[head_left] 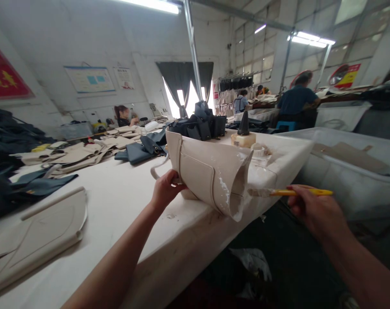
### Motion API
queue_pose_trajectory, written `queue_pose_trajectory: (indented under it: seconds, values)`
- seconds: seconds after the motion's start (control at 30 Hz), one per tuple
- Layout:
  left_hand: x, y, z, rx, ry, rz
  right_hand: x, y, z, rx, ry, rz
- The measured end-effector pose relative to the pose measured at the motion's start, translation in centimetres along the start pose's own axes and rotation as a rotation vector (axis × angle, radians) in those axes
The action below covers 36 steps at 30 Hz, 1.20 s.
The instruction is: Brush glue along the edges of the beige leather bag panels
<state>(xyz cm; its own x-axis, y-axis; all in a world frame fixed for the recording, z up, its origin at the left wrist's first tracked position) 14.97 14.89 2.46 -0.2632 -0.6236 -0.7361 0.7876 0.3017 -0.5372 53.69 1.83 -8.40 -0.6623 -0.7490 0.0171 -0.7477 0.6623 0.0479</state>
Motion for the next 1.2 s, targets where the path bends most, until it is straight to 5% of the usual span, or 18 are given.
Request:
queue_pose_trajectory:
  seconds: [0.13,0.3,0.5,0.77,0.97,1.2]
  values:
    - [-0.1,0.2,0.3,-0.011,0.022,-0.015,-2.4,3.7,1.4,-0.041,0.214,-0.177]
    - [-0.1,0.4,-0.1,-0.012,0.01,-0.026,-4.0,6.1,0.0,0.197,0.14,-0.242]
    - [-0.1,0.6,-1.2,-0.007,-0.052,-0.053,-4.9,6.5,-2.7,0.365,-0.026,-0.236]
    - [-0.2,0.8,-1.5,0.042,-0.108,-0.056,-2.7,7.7,-1.7,0.326,0.13,-0.428]
    - [-0.3,0.9,-1.4,0.031,-0.138,-0.077,-3.7,6.6,-2.8,0.41,-0.03,-0.325]
    - [-0.2,0.9,-1.1,0.039,-0.102,-0.09,-4.6,5.4,-1.8,0.312,-0.009,-0.292]
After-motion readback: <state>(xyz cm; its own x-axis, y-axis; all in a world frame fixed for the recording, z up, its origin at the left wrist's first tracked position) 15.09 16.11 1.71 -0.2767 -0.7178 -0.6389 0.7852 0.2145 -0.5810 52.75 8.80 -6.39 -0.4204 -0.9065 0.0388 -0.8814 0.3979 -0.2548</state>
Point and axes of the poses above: each hand's wrist, its own x-axis away from the middle knuckle, its own y-axis out of the palm, z = x × y, the point moved 10 cm from there along -x, towards the middle knuckle, and after that the axes turned 5 degrees about x, right-handed, at the moved point
